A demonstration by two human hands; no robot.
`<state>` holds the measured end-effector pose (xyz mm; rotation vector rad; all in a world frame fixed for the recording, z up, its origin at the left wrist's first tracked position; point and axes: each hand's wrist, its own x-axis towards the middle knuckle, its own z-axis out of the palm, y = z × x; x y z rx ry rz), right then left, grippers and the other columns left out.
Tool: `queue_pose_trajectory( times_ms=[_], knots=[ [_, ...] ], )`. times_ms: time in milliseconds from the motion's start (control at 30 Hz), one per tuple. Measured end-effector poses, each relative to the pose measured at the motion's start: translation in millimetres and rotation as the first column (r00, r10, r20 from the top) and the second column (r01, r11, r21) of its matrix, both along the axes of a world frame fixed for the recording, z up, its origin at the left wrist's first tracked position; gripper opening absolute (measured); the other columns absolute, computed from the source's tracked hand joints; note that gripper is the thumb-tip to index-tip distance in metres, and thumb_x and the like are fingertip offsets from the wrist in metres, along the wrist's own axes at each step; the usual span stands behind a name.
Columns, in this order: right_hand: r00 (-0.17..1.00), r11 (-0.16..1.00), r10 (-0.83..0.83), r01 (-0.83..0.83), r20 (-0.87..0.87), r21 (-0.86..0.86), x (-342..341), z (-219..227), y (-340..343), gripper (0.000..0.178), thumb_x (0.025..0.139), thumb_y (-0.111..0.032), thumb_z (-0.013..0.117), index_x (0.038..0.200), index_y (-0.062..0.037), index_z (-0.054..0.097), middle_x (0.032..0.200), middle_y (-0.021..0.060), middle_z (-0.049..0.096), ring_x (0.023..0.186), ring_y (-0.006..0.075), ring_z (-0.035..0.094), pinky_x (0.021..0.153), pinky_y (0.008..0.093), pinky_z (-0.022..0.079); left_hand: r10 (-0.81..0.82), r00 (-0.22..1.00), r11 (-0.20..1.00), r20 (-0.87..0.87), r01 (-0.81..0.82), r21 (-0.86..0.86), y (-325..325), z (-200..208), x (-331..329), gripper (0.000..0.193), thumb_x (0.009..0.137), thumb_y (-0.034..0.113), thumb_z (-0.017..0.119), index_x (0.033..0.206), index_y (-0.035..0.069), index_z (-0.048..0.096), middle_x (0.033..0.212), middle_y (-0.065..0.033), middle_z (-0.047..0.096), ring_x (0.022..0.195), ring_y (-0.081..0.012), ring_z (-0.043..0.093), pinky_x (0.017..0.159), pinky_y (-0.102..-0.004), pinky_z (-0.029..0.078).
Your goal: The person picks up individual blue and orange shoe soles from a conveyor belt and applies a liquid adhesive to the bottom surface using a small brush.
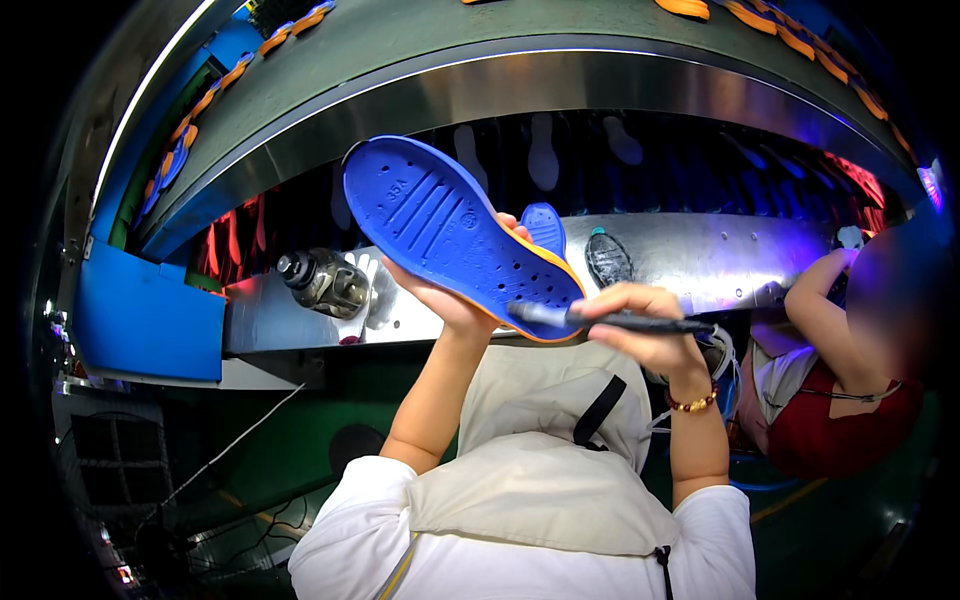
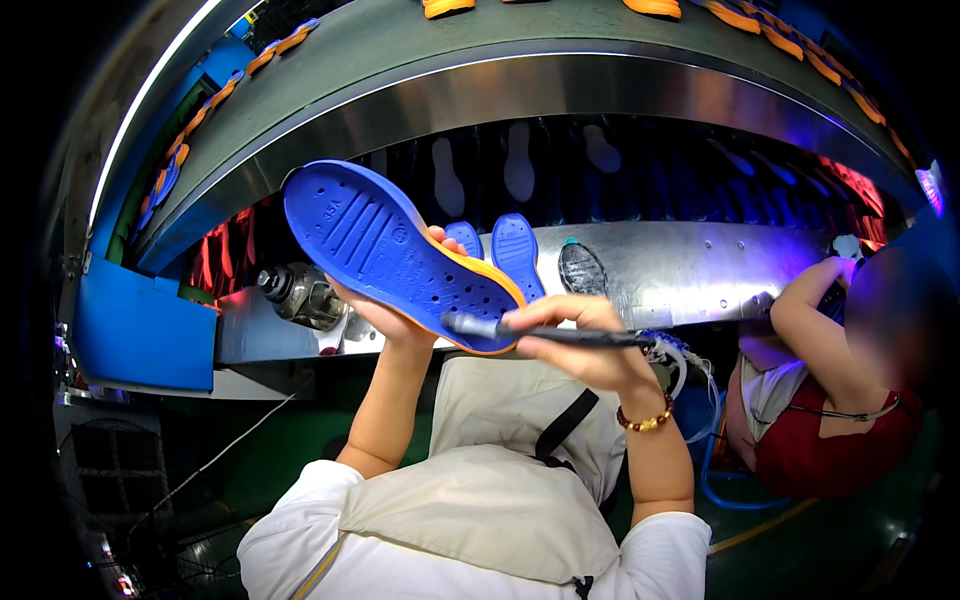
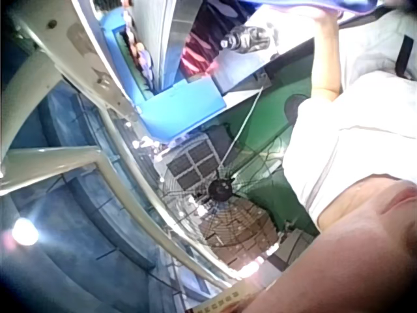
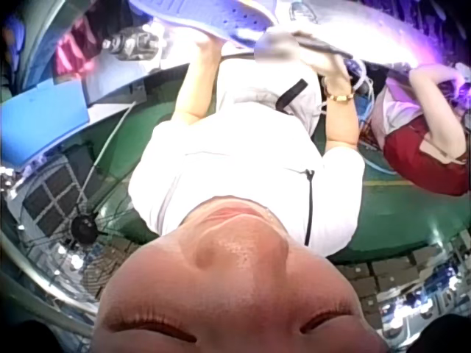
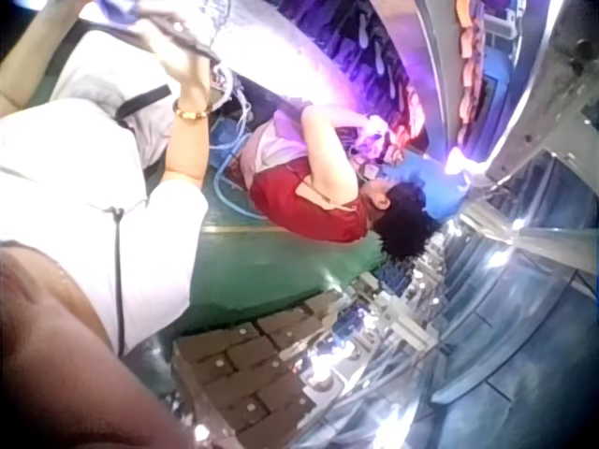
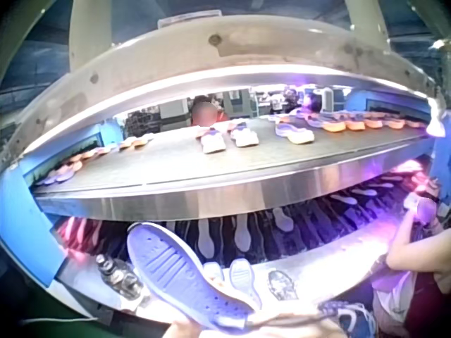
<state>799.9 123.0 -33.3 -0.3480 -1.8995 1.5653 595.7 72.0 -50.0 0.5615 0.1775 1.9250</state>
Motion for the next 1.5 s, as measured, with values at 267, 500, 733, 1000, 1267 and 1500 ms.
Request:
queue_pose_trajectory(
  times_ms=[267, 500, 733, 1000, 1267, 1500],
  knots=[
    [0.996, 0.997, -0.071, 0.073, 0.053, -0.031, 5.1, -7.4, -1.9, 0.021, 0.073, 0.001, 0.068, 0.094, 0.0010, 0.066, 0.093, 0.0109, 0.066, 0.085, 0.0156, 0.062, 0.077, 0.0263, 0.049, 0.031, 0.998, 0.987, -0.055, -0.039, -0.156, 2.7, -8.0, -5.2, 0.106, 0.066, 0.087, 0.021, 0.112, -0.004, 0.051, 0.099, -0.0208, 0.057, 0.087, -0.0351, 0.057, 0.080, -0.0456, 0.047],
    [0.999, 0.979, -0.044, 0.043, 0.002, -0.198, 13.9, -8.5, 4.4, 0.022, 0.071, 0.001, 0.069, 0.093, 0.0011, 0.066, 0.092, 0.0110, 0.066, 0.085, 0.0158, 0.062, 0.076, 0.0252, 0.048, 0.020, 0.993, 0.979, -0.116, -0.042, -0.197, 4.8, 6.4, 0.4, 0.106, 0.067, 0.086, 0.012, 0.111, -0.003, 0.051, 0.094, -0.0212, 0.058, 0.084, -0.0331, 0.058, 0.075, -0.0435, 0.049],
    [0.929, 0.931, 0.123, -0.230, -0.350, -0.284, 11.8, -35.7, 11.0, 0.019, 0.071, -0.001, 0.070, 0.090, 0.0016, 0.066, 0.090, 0.0123, 0.066, 0.086, 0.0184, 0.062, 0.080, 0.0283, 0.048, 0.003, 0.982, 0.987, -0.191, -0.033, -0.156, 8.4, 0.2, -2.0, 0.108, 0.068, 0.085, 0.006, 0.114, -0.002, 0.049, 0.095, -0.0226, 0.059, 0.086, -0.0313, 0.060, 0.078, -0.0414, 0.050],
    [0.903, 0.657, -0.243, -0.115, -0.354, -0.745, -13.2, -36.3, -18.3, 0.017, 0.079, 0.002, 0.060, 0.095, 0.0047, 0.060, 0.096, 0.0172, 0.063, 0.091, 0.0217, 0.062, 0.082, 0.0326, 0.052, -0.144, 0.976, 0.974, -0.166, 0.110, -0.197, -5.8, -12.1, 27.7, 0.091, 0.079, 0.074, 0.027, 0.134, 0.001, 0.031, 0.125, -0.0213, 0.046, 0.110, -0.0321, 0.051, 0.095, -0.0428, 0.041],
    [0.965, 0.963, 0.264, -0.264, 0.013, 0.045, 15.0, 3.0, 4.9, 0.021, 0.072, -0.002, 0.071, 0.093, 0.0012, 0.066, 0.091, 0.0123, 0.067, 0.078, 0.0155, 0.065, 0.071, 0.0255, 0.051, -0.486, 0.840, 0.870, -0.242, 0.439, -0.226, -12.4, -20.7, -3.4, 0.054, 0.089, 0.037, 0.041, 0.129, 0.001, 0.037, 0.118, -0.0190, 0.053, 0.104, -0.0271, 0.057, 0.091, -0.0378, 0.046],
    [0.895, 0.887, 0.412, -0.437, 0.173, 0.149, 10.6, 17.7, -0.4, 0.023, 0.069, 0.001, 0.071, 0.092, 0.0009, 0.066, 0.093, 0.0148, 0.067, 0.088, 0.0248, 0.065, 0.080, 0.0311, 0.051, -0.731, 0.683, 0.553, -0.011, 0.582, -0.597, -14.5, -9.6, -13.0, 0.045, 0.085, 0.028, 0.052, 0.119, -0.003, 0.049, 0.107, -0.0176, 0.060, 0.091, -0.0221, 0.062, 0.083, -0.0318, 0.050]
  ],
)
